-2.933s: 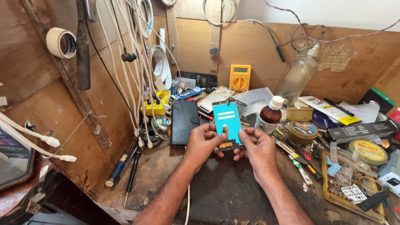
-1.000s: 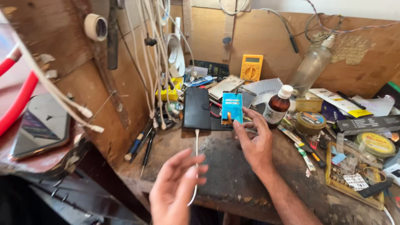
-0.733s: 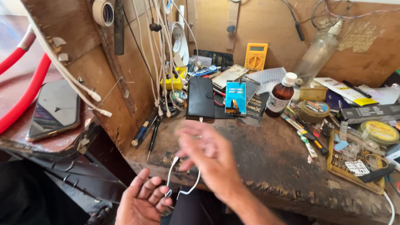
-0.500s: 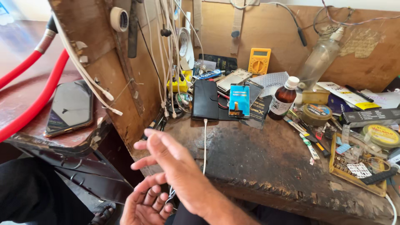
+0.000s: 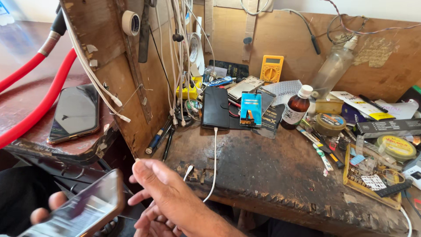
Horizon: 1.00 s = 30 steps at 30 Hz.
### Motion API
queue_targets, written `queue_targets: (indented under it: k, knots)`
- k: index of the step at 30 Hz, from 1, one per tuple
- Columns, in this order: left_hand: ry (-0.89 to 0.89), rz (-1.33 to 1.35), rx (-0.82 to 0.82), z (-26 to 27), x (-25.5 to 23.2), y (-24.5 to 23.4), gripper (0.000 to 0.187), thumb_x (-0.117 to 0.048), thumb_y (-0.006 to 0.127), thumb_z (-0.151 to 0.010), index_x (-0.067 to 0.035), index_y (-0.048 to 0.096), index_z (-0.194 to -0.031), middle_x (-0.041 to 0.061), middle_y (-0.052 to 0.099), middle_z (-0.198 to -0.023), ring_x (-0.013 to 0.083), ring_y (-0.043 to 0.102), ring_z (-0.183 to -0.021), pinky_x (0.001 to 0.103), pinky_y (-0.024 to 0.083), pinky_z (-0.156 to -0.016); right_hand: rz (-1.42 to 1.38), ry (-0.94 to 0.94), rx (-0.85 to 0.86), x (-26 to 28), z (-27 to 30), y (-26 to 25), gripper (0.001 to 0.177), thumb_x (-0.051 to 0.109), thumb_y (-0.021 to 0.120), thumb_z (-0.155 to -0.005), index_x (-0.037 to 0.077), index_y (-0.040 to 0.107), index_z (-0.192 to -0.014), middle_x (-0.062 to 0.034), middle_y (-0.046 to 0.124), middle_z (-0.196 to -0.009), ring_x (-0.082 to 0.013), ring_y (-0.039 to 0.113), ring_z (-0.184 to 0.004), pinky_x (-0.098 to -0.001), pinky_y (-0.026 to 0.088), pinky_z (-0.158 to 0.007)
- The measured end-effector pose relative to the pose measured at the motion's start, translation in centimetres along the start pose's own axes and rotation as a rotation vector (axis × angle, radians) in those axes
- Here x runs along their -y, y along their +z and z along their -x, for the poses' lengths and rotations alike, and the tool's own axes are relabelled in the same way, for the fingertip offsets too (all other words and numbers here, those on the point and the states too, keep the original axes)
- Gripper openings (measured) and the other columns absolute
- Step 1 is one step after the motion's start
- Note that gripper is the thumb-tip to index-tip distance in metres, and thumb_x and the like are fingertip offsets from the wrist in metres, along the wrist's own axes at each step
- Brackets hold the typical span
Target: The person applies adhesive to the edges of a smartphone frame, then separates the screen assembly from the chassis. They inspect the internal components and the separated parts, then reassemble the device and test the screen by swiping through the interface.
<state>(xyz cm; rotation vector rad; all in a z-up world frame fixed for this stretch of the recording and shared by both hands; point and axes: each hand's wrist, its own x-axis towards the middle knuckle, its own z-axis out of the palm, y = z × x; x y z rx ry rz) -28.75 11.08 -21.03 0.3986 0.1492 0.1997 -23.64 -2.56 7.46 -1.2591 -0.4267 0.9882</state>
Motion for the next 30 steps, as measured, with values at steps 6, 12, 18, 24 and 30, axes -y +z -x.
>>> queue_targets:
  k: [6,12,18,24,30]
  knots:
    - [0.032,-0.039,-0.004,0.5,-0.4,1.8,0.051,-0.050,0.047,-0.103,-0.006,0.059,-0.126,0.011,0.066,-0.118,0.0289,0.066,-0.097,0.047,0.056,-0.073,-0.115,-0.027,-0.030,0.7,0.9,0.0,0.065,0.059,0.054,-0.103,0.003,0.053,-0.136,-0.0142,0.069,-0.095,-0.0111,0.061,-0.055,-0.0213,0.041,-0.041]
    - [0.103,-0.077,0.005,0.5,-0.9,4.2,0.046,-0.042,0.050,-0.106,-0.005,0.058,-0.131,0.011,0.065,-0.117,0.0275,0.065,-0.093,0.045,0.055,-0.069,-0.241,-0.206,-0.068,0.7,0.5,-0.1,0.038,0.022,0.067,-0.096,0.003,0.058,-0.127,-0.0077,0.070,-0.103,-0.0103,0.068,-0.090,-0.0261,0.057,-0.080]
    - [0.236,-0.133,0.022,1.8,-1.7,7.5,0.042,-0.035,0.053,-0.108,-0.004,0.057,-0.135,0.011,0.064,-0.116,0.0261,0.063,-0.089,0.043,0.054,-0.065,-0.136,-0.309,-0.219,1.7,2.0,-3.7,0.034,0.018,0.068,-0.091,0.005,0.067,-0.123,-0.0061,0.073,-0.097,-0.0129,0.068,-0.084,-0.0290,0.055,-0.078]
    - [0.365,-0.361,-0.045,-2.3,0.6,9.8,0.034,-0.020,0.061,-0.111,0.004,0.059,-0.135,0.015,0.065,-0.102,0.0234,0.057,-0.074,0.037,0.049,-0.058,0.018,-0.547,-0.495,5.6,4.5,-12.5,0.024,0.015,0.070,-0.091,0.003,0.073,-0.112,-0.0032,0.073,-0.092,-0.0106,0.068,-0.082,-0.0259,0.054,-0.078]
    - [0.696,-0.931,-0.056,-2.2,3.4,23.2,0.037,-0.011,0.068,-0.093,0.003,0.061,-0.127,0.016,0.070,-0.106,0.0241,0.067,-0.095,0.036,0.055,-0.085,-0.010,-0.607,-0.666,6.8,4.9,-21.0,0.020,0.012,0.072,-0.092,0.001,0.072,-0.108,-0.0016,0.074,-0.089,-0.0074,0.067,-0.077,-0.0238,0.053,-0.072]
